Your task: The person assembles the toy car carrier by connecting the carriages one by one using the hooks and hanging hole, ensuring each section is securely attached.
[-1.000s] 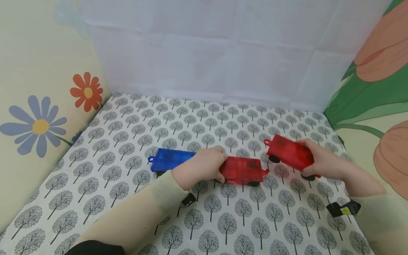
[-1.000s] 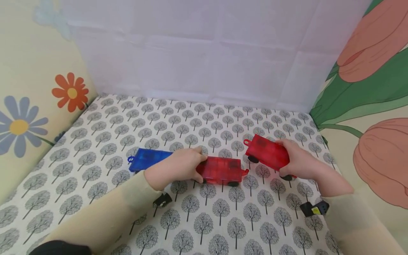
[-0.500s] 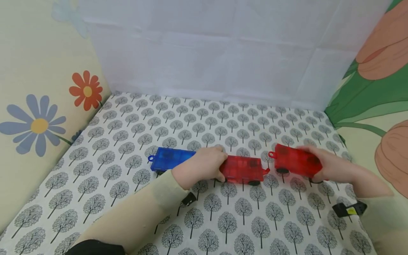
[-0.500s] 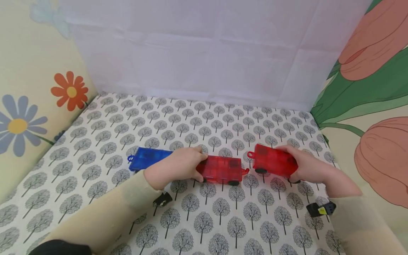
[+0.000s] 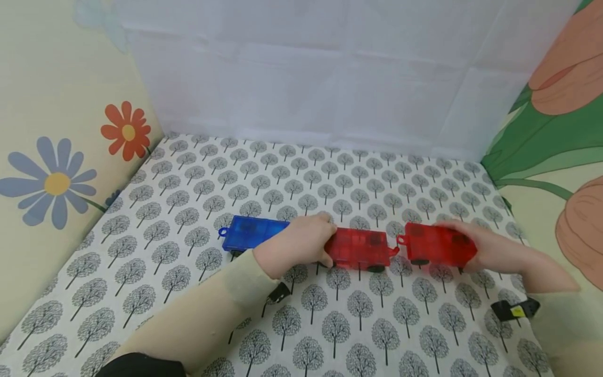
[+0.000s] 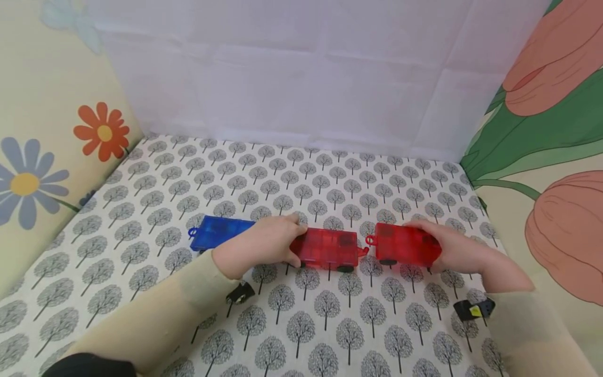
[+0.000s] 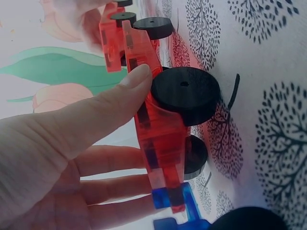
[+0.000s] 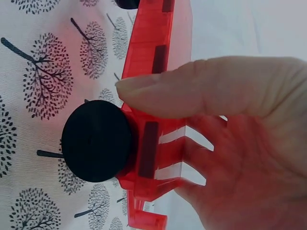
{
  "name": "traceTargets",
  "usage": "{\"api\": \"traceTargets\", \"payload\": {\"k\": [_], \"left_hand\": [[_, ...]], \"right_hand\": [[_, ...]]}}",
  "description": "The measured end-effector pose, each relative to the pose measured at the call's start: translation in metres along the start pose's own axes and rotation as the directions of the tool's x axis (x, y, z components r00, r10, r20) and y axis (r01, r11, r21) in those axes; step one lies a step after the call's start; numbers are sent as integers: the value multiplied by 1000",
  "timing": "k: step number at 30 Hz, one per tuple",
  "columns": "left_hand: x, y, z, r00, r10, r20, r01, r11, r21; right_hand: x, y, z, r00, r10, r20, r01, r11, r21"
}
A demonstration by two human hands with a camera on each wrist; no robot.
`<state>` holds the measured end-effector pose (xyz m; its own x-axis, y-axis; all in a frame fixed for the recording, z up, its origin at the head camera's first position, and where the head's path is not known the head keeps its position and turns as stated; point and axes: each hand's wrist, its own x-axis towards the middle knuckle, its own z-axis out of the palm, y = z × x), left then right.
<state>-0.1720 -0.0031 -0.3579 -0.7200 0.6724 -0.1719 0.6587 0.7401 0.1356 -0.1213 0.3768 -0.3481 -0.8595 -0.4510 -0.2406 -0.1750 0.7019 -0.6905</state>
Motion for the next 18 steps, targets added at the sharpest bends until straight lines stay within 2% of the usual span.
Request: {"api": "traceTargets", "payload": {"k": [6, 10, 13, 18], "left_hand": [[0, 0, -1, 1000, 3, 4, -3, 1000, -1], [0, 0, 0, 1000, 2, 5, -2, 1000, -1], [0, 0, -1, 1000, 2, 4, -2, 1000, 1], [0, 0, -1, 1000, 3, 1, -3, 1000, -4]], "right_hand": [[2, 4, 3, 1000, 3, -13, -4, 994, -107], [3, 4, 4, 1000, 2, 2, -2, 997, -76], [3, 4, 5, 999, 30, 16, -30, 999, -41], [4, 4, 6, 998, 60, 27, -59, 997, -40]]}}
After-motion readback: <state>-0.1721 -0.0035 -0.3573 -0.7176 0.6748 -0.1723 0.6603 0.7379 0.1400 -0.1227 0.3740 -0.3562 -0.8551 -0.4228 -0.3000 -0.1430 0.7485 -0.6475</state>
